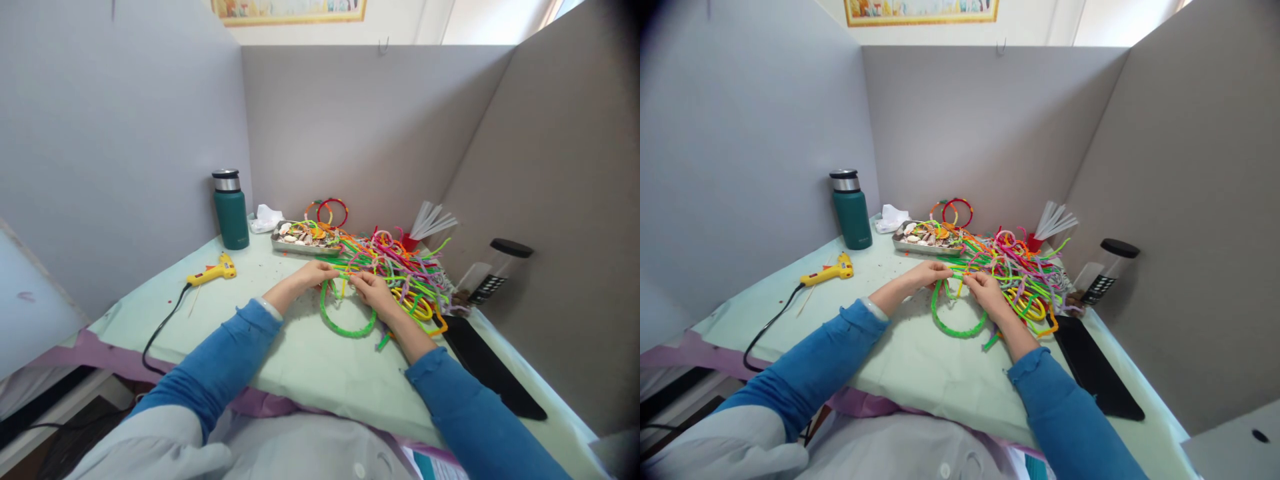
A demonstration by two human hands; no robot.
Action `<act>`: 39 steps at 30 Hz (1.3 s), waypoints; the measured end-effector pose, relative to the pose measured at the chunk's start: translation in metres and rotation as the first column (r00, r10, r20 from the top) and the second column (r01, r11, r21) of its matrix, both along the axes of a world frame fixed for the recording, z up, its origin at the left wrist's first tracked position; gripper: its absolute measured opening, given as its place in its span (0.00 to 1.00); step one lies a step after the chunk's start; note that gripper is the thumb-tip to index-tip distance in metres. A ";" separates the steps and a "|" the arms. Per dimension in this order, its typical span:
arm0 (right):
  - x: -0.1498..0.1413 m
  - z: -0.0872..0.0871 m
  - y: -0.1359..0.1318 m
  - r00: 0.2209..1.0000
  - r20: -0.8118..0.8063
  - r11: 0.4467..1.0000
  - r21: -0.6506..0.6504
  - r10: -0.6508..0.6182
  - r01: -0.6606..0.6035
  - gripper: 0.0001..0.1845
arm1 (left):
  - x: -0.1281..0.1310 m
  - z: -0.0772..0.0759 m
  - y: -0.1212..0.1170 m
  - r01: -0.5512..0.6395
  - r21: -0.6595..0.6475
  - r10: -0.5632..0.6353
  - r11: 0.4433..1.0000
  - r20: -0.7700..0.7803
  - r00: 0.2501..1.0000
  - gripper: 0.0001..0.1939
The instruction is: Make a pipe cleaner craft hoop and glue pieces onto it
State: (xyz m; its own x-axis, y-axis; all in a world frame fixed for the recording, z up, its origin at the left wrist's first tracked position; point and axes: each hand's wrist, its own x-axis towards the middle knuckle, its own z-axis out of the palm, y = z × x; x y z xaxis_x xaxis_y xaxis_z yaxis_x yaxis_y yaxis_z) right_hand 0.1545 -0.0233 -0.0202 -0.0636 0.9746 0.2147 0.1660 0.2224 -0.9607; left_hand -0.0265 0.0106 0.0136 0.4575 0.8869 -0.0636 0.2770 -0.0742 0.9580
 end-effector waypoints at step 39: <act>0.000 0.003 -0.001 0.996 -0.092 1.000 -0.028 -0.013 0.010 0.20 | 0.001 0.002 0.002 0.001 0.111 -0.025 0.994 0.212 0.977 0.10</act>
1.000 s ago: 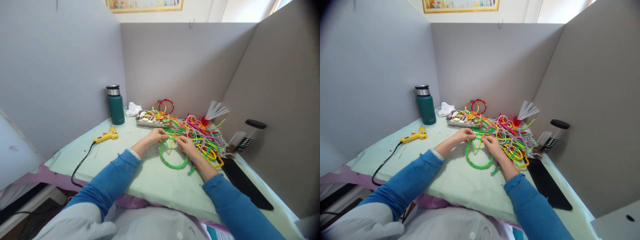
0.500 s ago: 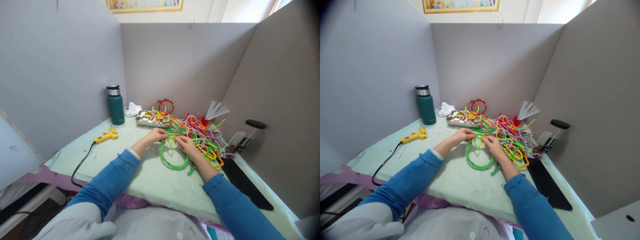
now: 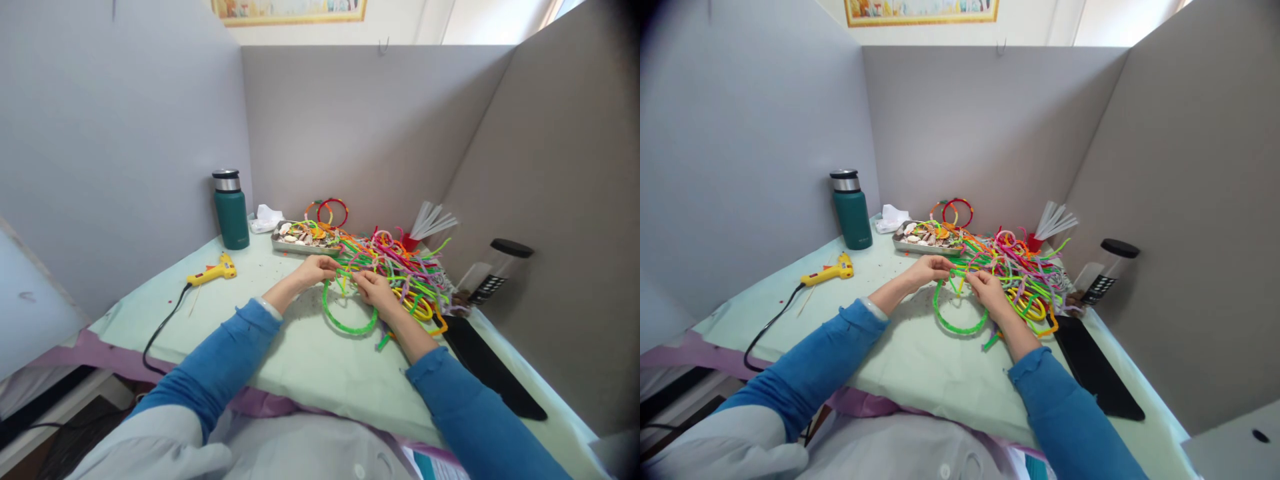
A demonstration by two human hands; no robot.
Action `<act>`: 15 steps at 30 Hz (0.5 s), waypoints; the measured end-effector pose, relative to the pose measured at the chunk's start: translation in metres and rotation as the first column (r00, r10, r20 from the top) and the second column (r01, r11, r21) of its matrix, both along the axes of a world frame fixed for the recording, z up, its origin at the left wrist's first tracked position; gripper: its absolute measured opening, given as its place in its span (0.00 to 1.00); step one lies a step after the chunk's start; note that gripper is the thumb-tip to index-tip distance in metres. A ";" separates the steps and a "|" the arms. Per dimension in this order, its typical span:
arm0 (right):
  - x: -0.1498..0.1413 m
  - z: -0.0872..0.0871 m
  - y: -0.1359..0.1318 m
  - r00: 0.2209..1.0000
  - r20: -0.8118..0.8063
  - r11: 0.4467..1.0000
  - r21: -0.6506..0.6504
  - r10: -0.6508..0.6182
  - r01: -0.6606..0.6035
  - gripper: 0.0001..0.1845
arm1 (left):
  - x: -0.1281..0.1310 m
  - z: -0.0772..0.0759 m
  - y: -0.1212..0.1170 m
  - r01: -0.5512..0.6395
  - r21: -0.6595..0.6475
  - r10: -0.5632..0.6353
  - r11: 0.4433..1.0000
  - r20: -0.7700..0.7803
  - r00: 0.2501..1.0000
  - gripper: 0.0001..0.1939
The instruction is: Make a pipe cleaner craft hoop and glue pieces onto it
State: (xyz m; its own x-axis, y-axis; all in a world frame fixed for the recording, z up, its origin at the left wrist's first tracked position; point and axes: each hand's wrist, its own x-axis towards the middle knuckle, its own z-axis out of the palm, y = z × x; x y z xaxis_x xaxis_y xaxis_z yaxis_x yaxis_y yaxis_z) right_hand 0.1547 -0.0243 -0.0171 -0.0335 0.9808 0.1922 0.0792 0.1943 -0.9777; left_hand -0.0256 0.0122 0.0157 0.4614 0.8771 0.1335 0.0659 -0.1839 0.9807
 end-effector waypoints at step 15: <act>0.001 -0.002 0.002 1.000 -0.001 1.000 0.004 0.002 -0.002 0.19 | 0.001 0.000 0.000 -0.001 -0.003 0.001 1.000 0.016 1.000 0.12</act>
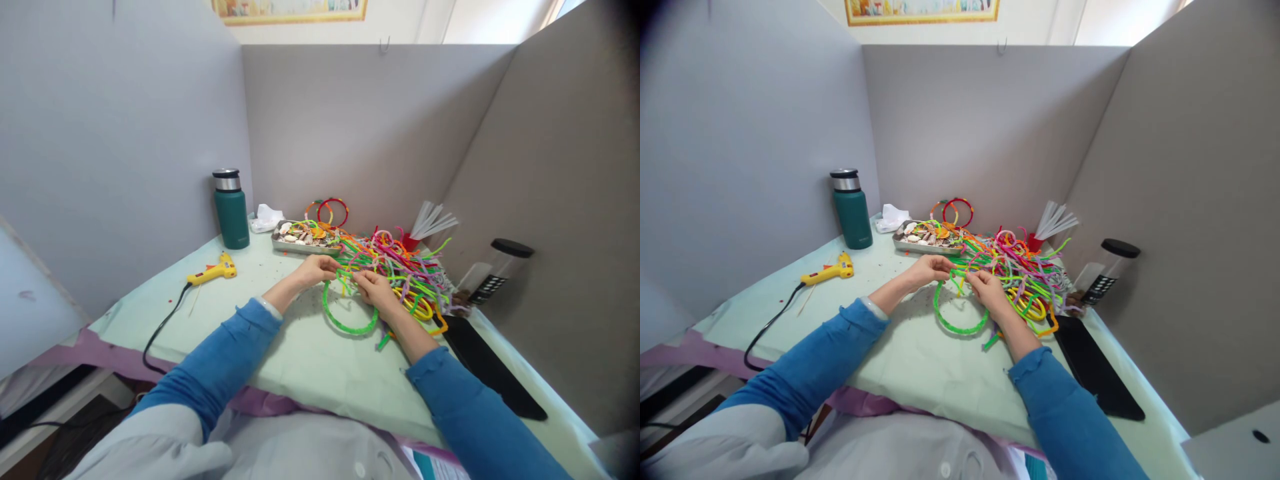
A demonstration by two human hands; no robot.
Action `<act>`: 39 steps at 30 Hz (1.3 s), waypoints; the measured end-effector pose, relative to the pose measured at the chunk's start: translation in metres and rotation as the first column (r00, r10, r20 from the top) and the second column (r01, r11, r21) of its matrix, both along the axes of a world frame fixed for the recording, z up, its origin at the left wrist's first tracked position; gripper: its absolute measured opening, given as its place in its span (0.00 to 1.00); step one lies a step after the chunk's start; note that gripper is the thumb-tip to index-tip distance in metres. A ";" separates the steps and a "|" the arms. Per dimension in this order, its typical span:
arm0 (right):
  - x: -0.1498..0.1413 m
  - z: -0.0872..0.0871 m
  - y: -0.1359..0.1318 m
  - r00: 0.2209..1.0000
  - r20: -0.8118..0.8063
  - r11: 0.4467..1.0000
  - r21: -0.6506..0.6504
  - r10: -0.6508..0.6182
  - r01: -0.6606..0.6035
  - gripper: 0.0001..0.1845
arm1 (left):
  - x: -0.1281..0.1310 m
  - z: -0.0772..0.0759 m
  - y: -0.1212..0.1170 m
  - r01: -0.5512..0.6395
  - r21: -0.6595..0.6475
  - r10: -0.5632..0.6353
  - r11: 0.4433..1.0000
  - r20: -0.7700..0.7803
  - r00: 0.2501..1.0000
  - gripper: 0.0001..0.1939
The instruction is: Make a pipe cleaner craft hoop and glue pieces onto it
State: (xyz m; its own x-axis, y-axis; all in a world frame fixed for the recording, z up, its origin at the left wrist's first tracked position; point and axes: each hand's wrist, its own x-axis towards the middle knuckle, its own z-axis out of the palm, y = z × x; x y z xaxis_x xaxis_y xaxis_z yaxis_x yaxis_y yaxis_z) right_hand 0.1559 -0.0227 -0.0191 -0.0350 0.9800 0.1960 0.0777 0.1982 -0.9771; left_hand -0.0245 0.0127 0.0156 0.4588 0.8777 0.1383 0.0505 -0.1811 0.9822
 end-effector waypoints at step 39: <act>-0.002 -0.003 -0.001 0.994 0.102 0.998 0.046 0.041 -0.046 0.19 | -0.006 0.000 0.002 0.001 -0.076 -0.010 0.997 -0.112 0.994 0.16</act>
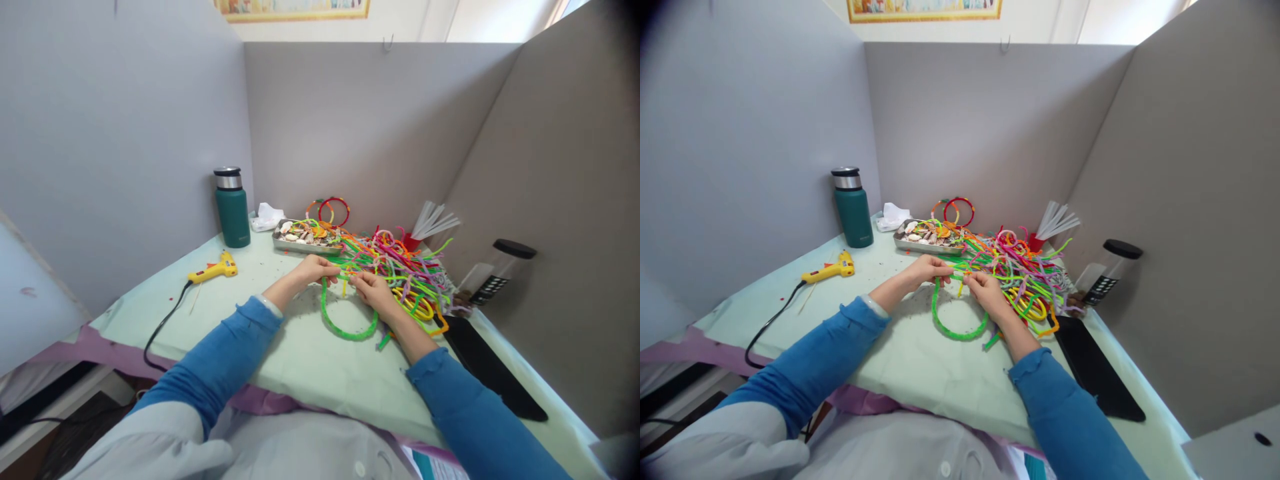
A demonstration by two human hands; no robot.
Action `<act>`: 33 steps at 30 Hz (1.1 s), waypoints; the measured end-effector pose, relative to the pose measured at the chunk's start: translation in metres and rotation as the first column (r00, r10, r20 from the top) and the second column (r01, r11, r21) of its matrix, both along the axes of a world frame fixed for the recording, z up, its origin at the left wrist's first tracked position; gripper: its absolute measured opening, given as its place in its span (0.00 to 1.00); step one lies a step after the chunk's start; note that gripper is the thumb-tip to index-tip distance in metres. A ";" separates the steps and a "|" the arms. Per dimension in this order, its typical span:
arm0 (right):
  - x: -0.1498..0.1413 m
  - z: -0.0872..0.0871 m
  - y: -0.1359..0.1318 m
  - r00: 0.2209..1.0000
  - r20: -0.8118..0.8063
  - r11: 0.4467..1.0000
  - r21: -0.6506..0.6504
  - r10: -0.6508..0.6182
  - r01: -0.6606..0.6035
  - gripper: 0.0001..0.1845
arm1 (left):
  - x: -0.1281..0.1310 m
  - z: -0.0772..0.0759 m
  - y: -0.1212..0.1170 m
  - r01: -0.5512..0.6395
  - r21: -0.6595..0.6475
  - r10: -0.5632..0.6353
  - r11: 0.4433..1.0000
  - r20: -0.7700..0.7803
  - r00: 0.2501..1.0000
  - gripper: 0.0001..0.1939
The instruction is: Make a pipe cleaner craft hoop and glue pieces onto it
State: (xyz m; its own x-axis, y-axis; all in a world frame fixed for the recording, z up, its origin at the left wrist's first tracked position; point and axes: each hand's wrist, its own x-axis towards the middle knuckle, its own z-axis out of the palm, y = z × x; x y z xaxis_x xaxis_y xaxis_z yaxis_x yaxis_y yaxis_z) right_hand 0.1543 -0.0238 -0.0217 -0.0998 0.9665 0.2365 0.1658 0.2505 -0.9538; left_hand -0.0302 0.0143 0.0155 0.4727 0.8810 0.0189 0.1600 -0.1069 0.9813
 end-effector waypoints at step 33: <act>0.004 -0.003 0.002 0.991 0.137 1.000 0.014 0.010 -0.012 0.20 | 0.000 -0.002 -0.001 -0.019 -0.006 0.018 1.000 -0.086 0.996 0.20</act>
